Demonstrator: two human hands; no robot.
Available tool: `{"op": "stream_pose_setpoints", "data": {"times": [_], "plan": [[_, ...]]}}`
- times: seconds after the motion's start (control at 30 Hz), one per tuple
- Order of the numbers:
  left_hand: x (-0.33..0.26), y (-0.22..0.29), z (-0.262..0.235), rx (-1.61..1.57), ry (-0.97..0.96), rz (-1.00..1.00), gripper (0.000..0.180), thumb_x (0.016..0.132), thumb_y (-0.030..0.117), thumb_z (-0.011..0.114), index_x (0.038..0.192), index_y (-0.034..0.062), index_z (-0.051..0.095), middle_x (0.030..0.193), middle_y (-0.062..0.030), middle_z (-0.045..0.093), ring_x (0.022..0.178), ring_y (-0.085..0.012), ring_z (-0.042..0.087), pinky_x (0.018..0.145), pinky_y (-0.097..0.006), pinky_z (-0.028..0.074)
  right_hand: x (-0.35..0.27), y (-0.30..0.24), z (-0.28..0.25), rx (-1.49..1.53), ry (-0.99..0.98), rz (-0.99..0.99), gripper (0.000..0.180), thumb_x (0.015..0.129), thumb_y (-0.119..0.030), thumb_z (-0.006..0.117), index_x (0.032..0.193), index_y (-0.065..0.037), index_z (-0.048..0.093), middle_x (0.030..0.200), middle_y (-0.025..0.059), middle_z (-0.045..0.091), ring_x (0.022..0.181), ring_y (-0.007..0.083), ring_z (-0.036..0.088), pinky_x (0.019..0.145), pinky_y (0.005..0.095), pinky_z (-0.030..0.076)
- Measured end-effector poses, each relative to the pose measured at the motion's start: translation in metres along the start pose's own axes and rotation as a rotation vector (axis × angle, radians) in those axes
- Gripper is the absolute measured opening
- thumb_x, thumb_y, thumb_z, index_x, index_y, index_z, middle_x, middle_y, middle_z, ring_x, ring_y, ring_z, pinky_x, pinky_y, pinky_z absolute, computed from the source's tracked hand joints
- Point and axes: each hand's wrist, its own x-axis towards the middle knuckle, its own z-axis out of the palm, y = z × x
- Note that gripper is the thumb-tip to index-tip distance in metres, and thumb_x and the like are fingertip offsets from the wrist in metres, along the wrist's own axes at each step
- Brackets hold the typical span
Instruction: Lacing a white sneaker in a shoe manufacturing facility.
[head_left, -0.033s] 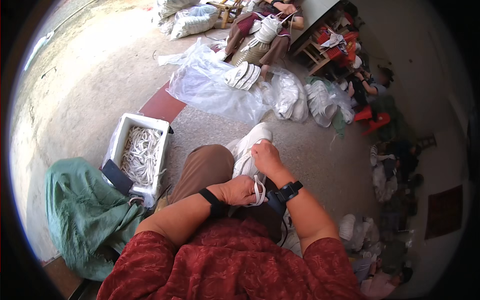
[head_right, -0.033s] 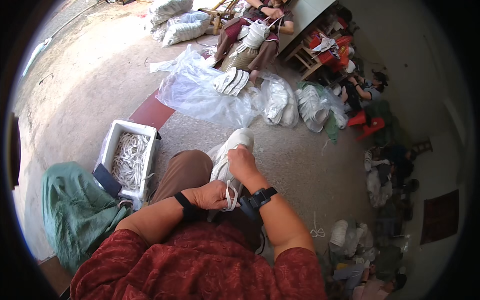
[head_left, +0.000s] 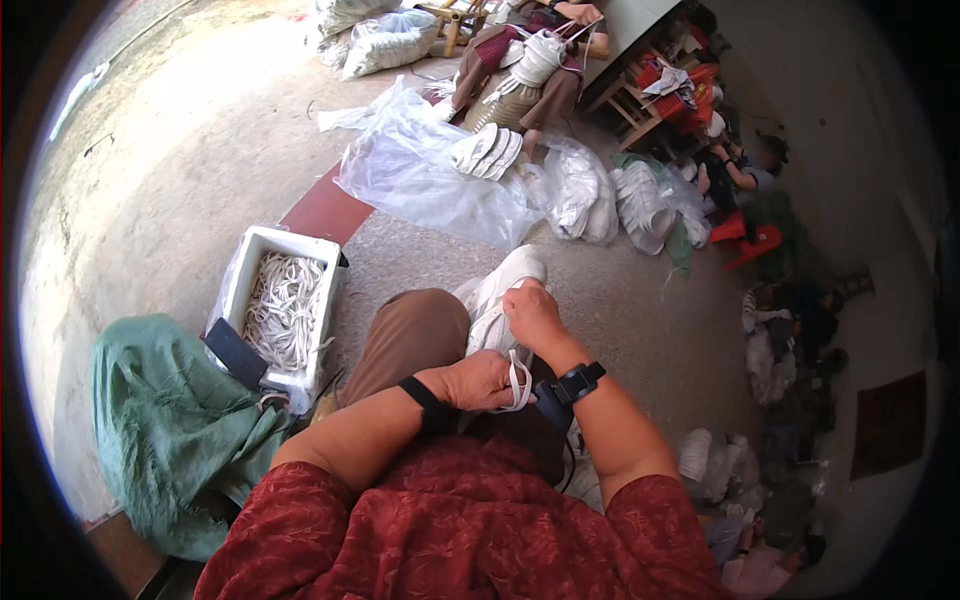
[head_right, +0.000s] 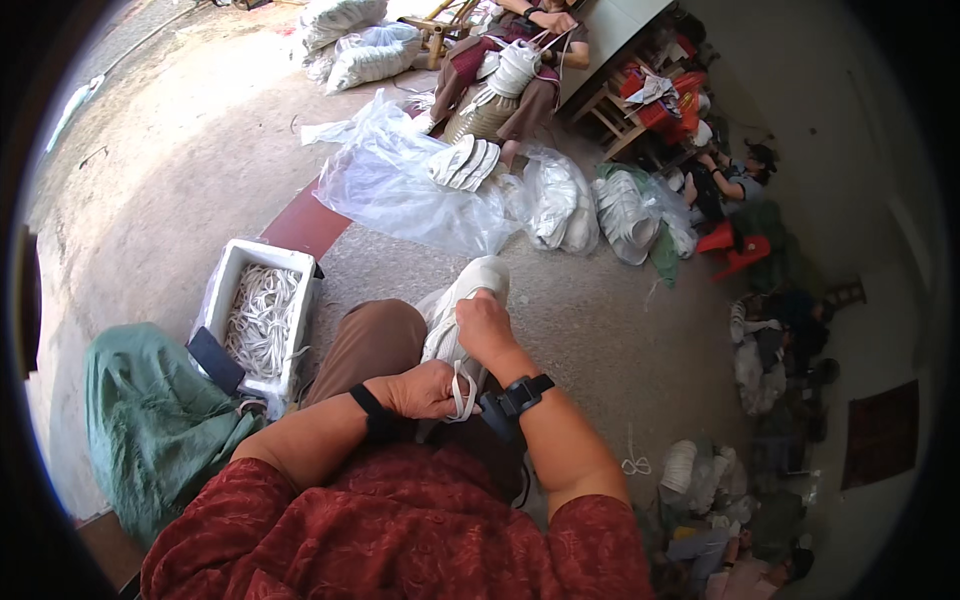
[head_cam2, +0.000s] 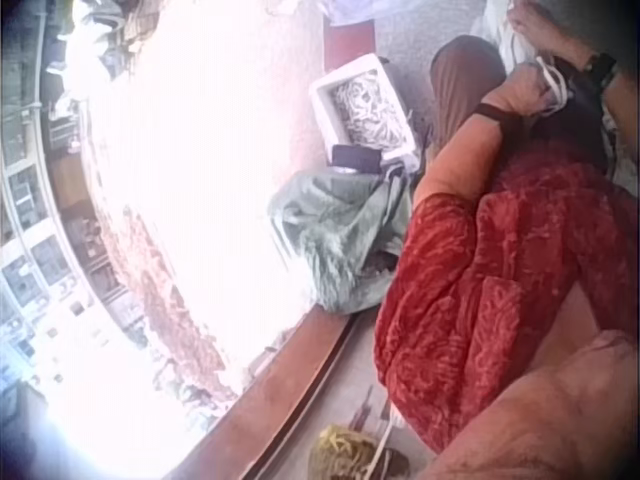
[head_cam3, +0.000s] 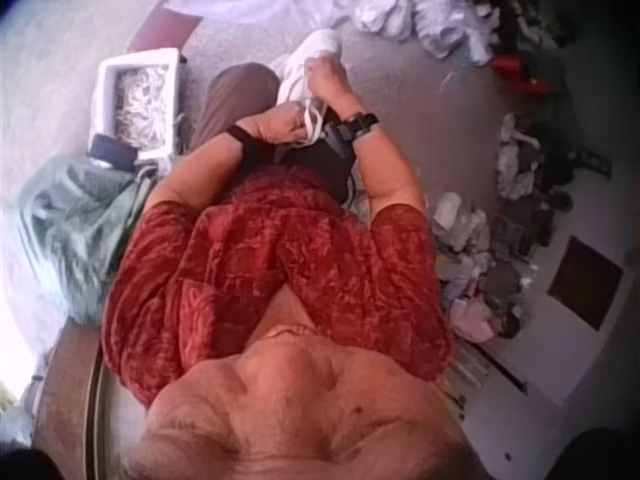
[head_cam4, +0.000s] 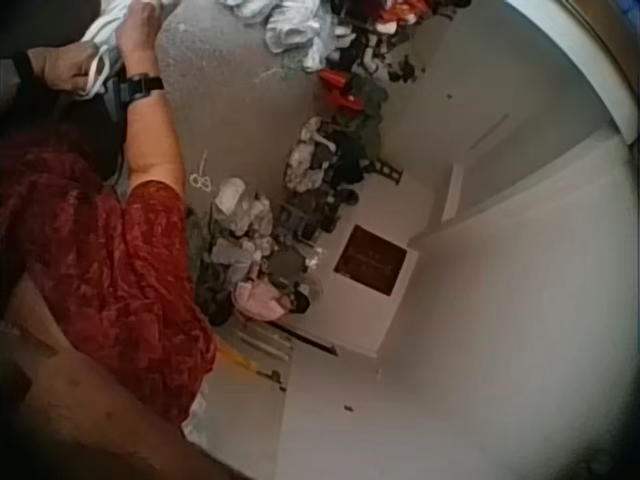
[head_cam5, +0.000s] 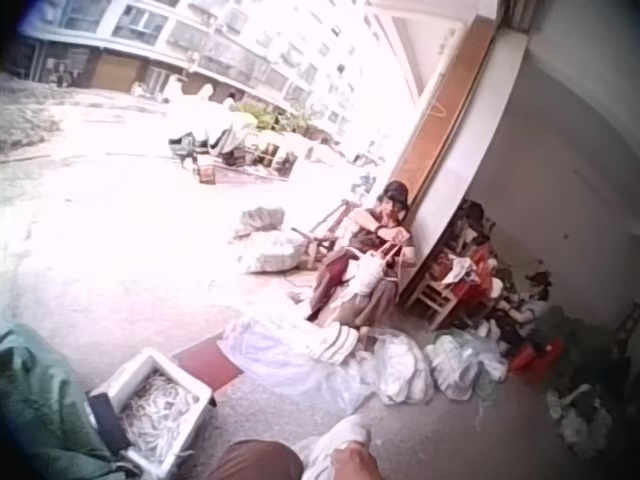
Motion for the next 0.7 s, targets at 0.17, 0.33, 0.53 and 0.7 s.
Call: {"op": "stream_pose_setpoints", "data": {"times": [0.17, 0.33, 0.53, 0.7], "plan": [[0.001, -0.006, -0.004, -0.044, 0.043, 0.045, 0.033, 0.086, 0.032, 0.055, 0.070, 0.0040, 0.057, 0.060, -0.0167, 0.054, 0.057, -0.0348, 0.052, 0.054, -0.039, 0.042, 0.020, -0.007, -0.011, 0.187, -0.219, -0.034, 0.011, 0.074, -0.010, 0.053, 0.071, 0.000, 0.057, 0.073, 0.0193, 0.056, 0.076, 0.0353, 0.055, 0.066, 0.0412, 0.044], [0.001, -0.006, -0.002, -0.127, 0.031, 0.031, 0.037, 0.088, 0.029, 0.054, 0.064, 0.0007, 0.053, 0.056, -0.0131, 0.049, 0.050, -0.0279, 0.046, 0.052, -0.036, 0.039, 0.021, -0.002, -0.019, 0.104, -0.046, 0.078, 0.010, 0.073, -0.010, 0.053, 0.071, -0.001, 0.057, 0.072, 0.0187, 0.059, 0.072, 0.0358, 0.058, 0.063, 0.0424, 0.045], [0.001, -0.010, 0.003, -0.052, 0.054, 0.068, 0.039, 0.088, 0.030, 0.054, 0.063, 0.0008, 0.052, 0.056, -0.0134, 0.047, 0.051, -0.0285, 0.045, 0.051, -0.036, 0.038, 0.004, -0.004, -0.006, -0.126, -0.092, -0.014, 0.008, 0.073, -0.009, 0.053, 0.073, -0.003, 0.057, 0.075, 0.0188, 0.059, 0.076, 0.0368, 0.058, 0.067, 0.0454, 0.045], [-0.001, -0.016, 0.005, -0.079, 0.064, 0.046, 0.038, 0.088, 0.029, 0.054, 0.063, 0.0009, 0.052, 0.056, -0.0126, 0.047, 0.051, -0.0275, 0.046, 0.051, -0.036, 0.038, 0.012, -0.015, -0.009, -0.126, -0.028, -0.119, 0.009, 0.073, -0.008, 0.053, 0.075, -0.001, 0.057, 0.081, 0.0207, 0.060, 0.075, 0.0386, 0.057, 0.068, 0.0459, 0.045]]}}
